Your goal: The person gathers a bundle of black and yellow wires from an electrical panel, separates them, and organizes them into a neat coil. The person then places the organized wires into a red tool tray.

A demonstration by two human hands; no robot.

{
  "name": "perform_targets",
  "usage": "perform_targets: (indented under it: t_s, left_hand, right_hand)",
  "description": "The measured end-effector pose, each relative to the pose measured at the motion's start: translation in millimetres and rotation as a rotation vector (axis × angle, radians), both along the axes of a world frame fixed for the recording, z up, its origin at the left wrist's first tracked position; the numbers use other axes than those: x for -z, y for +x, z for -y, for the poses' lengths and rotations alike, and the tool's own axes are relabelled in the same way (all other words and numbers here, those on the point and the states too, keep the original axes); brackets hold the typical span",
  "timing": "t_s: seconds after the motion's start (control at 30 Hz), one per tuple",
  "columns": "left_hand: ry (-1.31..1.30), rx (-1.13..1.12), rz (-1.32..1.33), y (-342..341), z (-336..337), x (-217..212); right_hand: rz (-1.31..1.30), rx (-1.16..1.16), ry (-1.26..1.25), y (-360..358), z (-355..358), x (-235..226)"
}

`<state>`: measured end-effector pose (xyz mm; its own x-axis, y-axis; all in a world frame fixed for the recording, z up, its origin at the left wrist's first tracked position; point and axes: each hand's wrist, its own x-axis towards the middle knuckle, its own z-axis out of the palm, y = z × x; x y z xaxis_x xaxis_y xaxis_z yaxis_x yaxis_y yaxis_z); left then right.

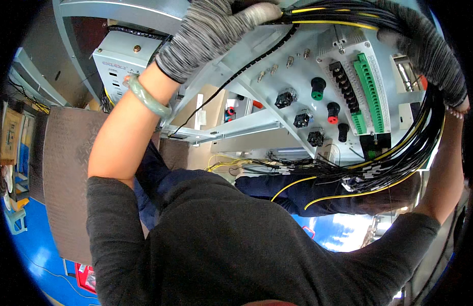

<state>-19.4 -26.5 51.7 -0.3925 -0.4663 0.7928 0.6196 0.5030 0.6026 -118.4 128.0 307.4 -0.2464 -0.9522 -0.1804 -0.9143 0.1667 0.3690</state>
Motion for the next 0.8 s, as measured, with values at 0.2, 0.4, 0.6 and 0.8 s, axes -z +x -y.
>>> perform_targets:
  t_s: [0.2,0.4,0.6,0.8]
  left_hand:
    - [0.395,0.221,-0.015,-12.5,29.5,20.4]
    - [0.322,0.075,0.274,-61.2,62.9,43.7]
    - [0.442,0.091,0.268,-91.7,58.1,66.8]
    - [-0.229,-0.622,-0.112,-63.4,22.9,48.1]
  right_hand:
    - [-0.012,-0.040,-0.017,-0.9,-3.5,5.9]
    - [-0.130,-0.053,-0.069,4.8,-6.3,3.1]
    - [-0.093,-0.035,-0.051,4.7,2.4,5.8]
    - [-0.230,-0.213,-0.023,-3.2,-0.3,4.5]
